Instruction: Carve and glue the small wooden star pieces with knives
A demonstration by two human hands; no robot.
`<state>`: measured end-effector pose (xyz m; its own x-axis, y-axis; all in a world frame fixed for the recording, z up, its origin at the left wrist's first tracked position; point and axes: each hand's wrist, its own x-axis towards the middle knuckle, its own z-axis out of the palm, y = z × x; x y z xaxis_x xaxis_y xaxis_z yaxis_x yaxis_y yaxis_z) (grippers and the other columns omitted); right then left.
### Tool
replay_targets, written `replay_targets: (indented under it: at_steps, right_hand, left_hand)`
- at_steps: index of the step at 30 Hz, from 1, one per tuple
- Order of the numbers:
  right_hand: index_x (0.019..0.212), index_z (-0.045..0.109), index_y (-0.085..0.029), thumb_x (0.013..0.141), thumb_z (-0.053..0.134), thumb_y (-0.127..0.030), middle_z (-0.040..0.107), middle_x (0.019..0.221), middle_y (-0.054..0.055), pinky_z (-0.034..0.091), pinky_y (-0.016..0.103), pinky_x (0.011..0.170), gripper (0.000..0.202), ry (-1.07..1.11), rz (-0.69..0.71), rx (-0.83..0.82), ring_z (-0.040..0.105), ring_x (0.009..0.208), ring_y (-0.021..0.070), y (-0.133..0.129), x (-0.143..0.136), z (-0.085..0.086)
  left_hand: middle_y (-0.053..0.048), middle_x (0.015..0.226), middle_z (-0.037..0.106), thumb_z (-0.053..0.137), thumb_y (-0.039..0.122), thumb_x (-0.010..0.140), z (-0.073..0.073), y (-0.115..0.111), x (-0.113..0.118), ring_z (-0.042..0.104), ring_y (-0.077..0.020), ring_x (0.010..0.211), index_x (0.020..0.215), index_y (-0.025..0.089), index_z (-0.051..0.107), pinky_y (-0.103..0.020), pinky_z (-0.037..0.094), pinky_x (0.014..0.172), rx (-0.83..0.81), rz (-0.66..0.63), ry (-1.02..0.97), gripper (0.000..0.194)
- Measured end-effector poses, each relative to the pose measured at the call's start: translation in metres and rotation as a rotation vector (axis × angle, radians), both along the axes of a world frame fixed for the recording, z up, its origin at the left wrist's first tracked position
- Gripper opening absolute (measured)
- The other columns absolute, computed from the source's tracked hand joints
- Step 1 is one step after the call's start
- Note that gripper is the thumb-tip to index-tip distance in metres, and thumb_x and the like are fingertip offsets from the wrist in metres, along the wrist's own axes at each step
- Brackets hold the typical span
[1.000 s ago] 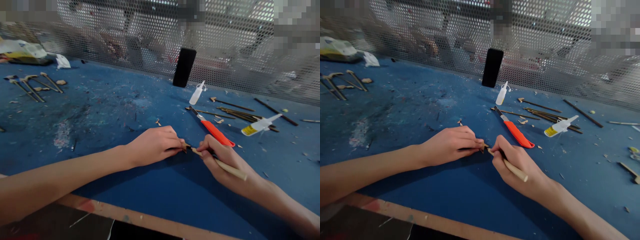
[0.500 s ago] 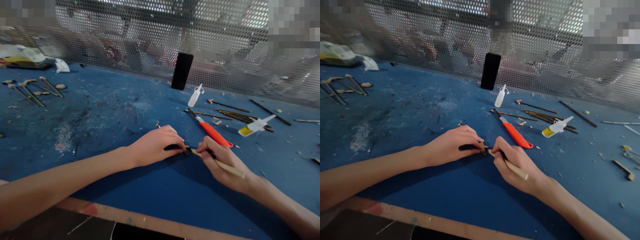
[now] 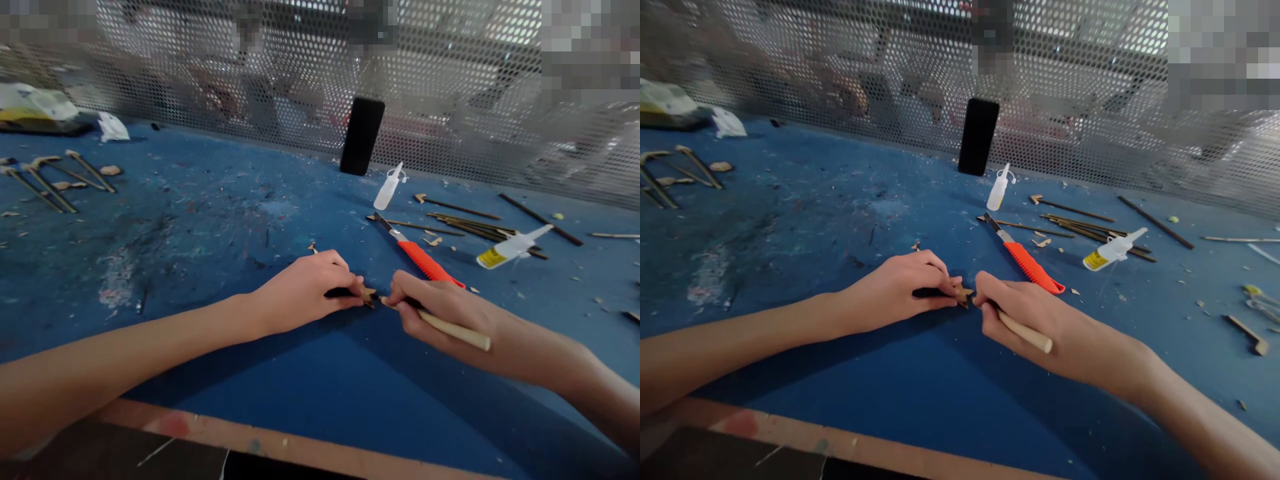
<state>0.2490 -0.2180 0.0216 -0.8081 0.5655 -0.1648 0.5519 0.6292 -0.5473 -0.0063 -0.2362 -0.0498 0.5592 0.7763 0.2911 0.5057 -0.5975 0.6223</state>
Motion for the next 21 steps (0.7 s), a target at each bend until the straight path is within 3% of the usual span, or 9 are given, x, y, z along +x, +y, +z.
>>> replay_targets:
  at_steps: [7,10,17,21]
  right_hand:
    - [0.096,0.048,-0.027,0.106,0.042,-0.035,0.052,0.077,-0.003,0.037,0.028,0.059,0.014,-0.065,0.072,-0.124,0.048,0.065,0.0148,0.011,-0.009,0.013]
    - [0.097,0.047,-0.027,0.106,0.042,-0.034,0.051,0.077,-0.002,0.038,0.028,0.059,0.013,-0.042,0.073,-0.118,0.045,0.065,0.0144,0.008,-0.008,0.01]
    - [0.095,0.038,-0.025,0.109,0.037,-0.028,0.048,0.08,-0.003,0.037,0.029,0.063,0.014,-0.058,0.108,-0.076,0.04,0.066,0.014,-0.004,0.0,-0.004]
    - [0.098,0.039,-0.025,0.109,0.037,-0.027,0.049,0.085,-0.002,0.039,0.03,0.069,0.012,-0.056,0.08,-0.022,0.041,0.072,0.0147,-0.01,0.002,-0.011]
  left_hand:
    - [-0.004,0.106,0.075,0.073,0.026,0.094,-0.006,0.002,-0.002,0.063,-0.0192,0.106,0.106,0.023,0.078,-0.031,0.053,0.093,0.073,-0.008,-0.02,0.013]
    - [-0.003,0.11,0.076,0.074,0.025,0.093,-0.006,0.002,-0.001,0.061,-0.0197,0.109,0.105,0.023,0.078,-0.032,0.051,0.096,0.107,-0.017,-0.014,0.012]
    - [-0.003,0.093,0.073,0.075,0.026,0.093,0.002,0.003,0.001,0.064,-0.0193,0.101,0.095,0.021,0.078,-0.03,0.052,0.086,-0.011,0.027,0.032,0.006]
    - [-0.002,0.095,0.073,0.071,0.024,0.095,0.002,0.003,0.002,0.063,-0.0193,0.102,0.101,0.023,0.079,-0.031,0.051,0.086,-0.017,0.017,0.052,0.009]
